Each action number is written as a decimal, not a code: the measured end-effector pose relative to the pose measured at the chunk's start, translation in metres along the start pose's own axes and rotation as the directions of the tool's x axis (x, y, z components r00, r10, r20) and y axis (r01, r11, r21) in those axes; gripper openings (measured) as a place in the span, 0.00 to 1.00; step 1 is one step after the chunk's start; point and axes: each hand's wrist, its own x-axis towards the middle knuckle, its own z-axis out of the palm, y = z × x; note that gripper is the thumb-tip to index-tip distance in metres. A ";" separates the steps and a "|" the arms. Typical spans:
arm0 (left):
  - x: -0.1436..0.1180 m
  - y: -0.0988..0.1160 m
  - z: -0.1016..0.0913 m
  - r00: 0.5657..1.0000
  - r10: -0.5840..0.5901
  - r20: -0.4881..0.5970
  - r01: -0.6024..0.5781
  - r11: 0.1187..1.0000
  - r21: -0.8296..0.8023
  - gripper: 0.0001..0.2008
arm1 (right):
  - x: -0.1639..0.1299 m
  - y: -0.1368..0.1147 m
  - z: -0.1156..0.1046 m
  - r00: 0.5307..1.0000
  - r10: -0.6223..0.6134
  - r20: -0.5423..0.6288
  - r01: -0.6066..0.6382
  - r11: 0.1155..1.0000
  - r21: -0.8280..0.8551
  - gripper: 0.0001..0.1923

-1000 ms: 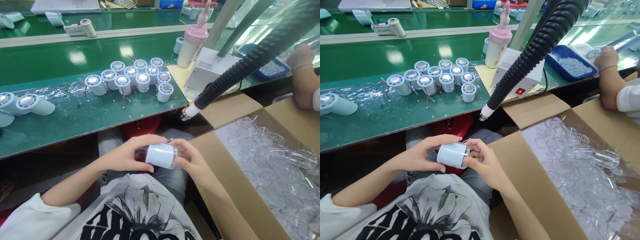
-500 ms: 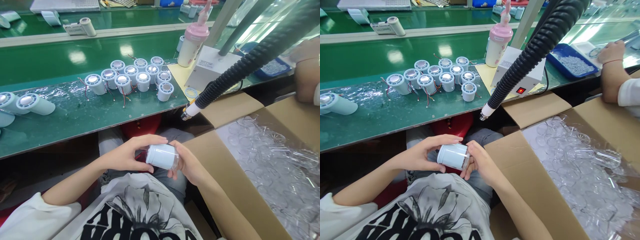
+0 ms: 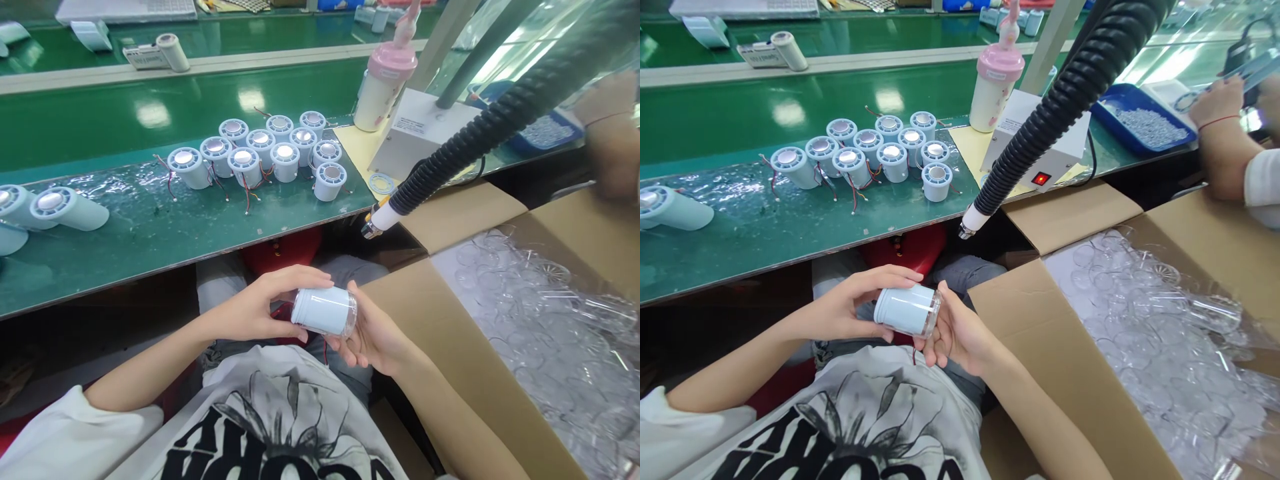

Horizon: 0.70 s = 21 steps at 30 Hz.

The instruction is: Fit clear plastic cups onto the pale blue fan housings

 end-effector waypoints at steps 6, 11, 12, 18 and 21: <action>-0.001 0.010 0.004 0.975 -0.213 -0.059 0.202 0.968 -0.152 0.30 | -0.002 0.013 -0.012 0.881 -0.470 0.057 0.454 0.804 -0.385 0.37; 0.000 0.012 0.006 0.950 -0.310 -0.041 0.294 0.931 -0.217 0.30 | -0.010 0.015 -0.022 0.438 -0.790 0.428 0.611 -0.088 -0.787 0.34; 0.000 0.012 0.005 0.950 -0.309 -0.034 0.296 0.932 -0.210 0.31 | -0.012 0.014 -0.022 0.437 -0.777 0.453 0.591 -0.131 -0.796 0.31; 0.000 0.010 0.002 0.979 -0.198 0.046 0.203 0.961 -0.186 0.37 | -0.013 0.013 -0.012 0.688 -0.723 0.059 0.630 0.556 -0.542 0.24; -0.001 0.007 0.001 0.962 -0.262 0.071 0.272 0.927 -0.257 0.35 | -0.010 0.013 -0.012 0.757 -0.654 -0.008 0.589 0.687 -0.424 0.24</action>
